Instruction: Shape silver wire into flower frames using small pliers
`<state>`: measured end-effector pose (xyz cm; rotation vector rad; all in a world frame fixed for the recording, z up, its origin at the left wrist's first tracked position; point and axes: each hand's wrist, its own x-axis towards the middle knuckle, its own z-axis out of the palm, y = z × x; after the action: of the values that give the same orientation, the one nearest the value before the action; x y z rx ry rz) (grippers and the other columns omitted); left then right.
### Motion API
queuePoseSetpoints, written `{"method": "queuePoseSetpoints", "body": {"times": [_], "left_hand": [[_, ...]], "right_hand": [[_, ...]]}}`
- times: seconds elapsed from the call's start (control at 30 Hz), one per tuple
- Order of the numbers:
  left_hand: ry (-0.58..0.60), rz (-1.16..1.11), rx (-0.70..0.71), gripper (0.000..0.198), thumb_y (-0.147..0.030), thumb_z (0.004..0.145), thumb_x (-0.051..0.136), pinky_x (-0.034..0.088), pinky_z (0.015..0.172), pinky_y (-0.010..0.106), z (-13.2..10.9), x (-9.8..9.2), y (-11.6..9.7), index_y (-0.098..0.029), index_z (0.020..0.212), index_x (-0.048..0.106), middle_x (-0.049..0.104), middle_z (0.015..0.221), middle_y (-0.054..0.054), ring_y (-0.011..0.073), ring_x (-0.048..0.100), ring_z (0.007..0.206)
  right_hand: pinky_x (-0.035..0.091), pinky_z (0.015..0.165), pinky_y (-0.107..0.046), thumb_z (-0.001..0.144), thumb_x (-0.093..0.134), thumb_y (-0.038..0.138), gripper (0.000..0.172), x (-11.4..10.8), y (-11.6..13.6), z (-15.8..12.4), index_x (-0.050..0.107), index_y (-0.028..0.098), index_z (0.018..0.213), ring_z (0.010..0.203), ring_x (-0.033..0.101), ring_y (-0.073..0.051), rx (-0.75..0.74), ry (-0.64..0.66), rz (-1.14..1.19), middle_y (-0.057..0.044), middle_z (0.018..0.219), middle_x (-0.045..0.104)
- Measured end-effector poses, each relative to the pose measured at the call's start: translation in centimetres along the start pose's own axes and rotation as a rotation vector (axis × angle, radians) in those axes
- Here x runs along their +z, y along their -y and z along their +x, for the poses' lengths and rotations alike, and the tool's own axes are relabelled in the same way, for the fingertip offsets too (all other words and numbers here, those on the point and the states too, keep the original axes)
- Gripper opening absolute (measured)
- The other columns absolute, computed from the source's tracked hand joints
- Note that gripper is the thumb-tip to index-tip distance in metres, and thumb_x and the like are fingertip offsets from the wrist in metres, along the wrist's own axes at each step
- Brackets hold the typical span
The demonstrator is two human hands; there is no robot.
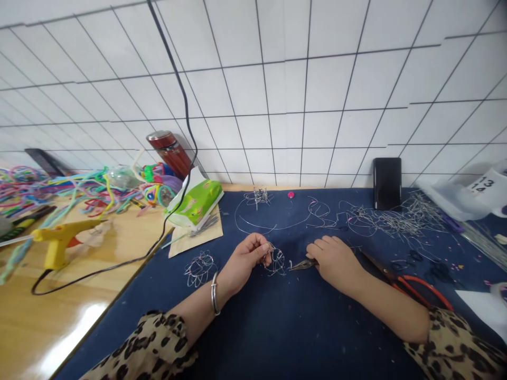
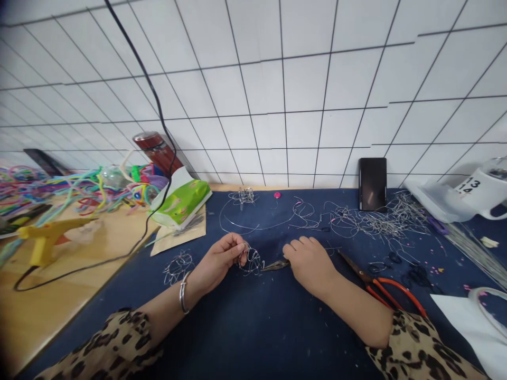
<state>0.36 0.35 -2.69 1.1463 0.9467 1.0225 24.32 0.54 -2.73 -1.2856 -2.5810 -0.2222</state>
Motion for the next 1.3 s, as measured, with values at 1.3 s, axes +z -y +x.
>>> {"method": "queuePoseSetpoints", "body": {"times": [1.3], "left_hand": [[-0.012,-0.022,0.029,0.004,-0.018,0.083,0.054,0.041,0.061,0.023,-0.24,0.06,0.17,-0.015,0.083,0.052,0.06,0.072,0.002,0.0098,0.054,0.061]], "right_hand": [[0.027,0.069,-0.028,0.077,0.048,0.012,0.01,0.38,-0.23,-0.03,0.054,0.02,0.076,0.075,0.044,-0.015,0.057,0.025,0.123,-0.001,0.072,0.054]]}}
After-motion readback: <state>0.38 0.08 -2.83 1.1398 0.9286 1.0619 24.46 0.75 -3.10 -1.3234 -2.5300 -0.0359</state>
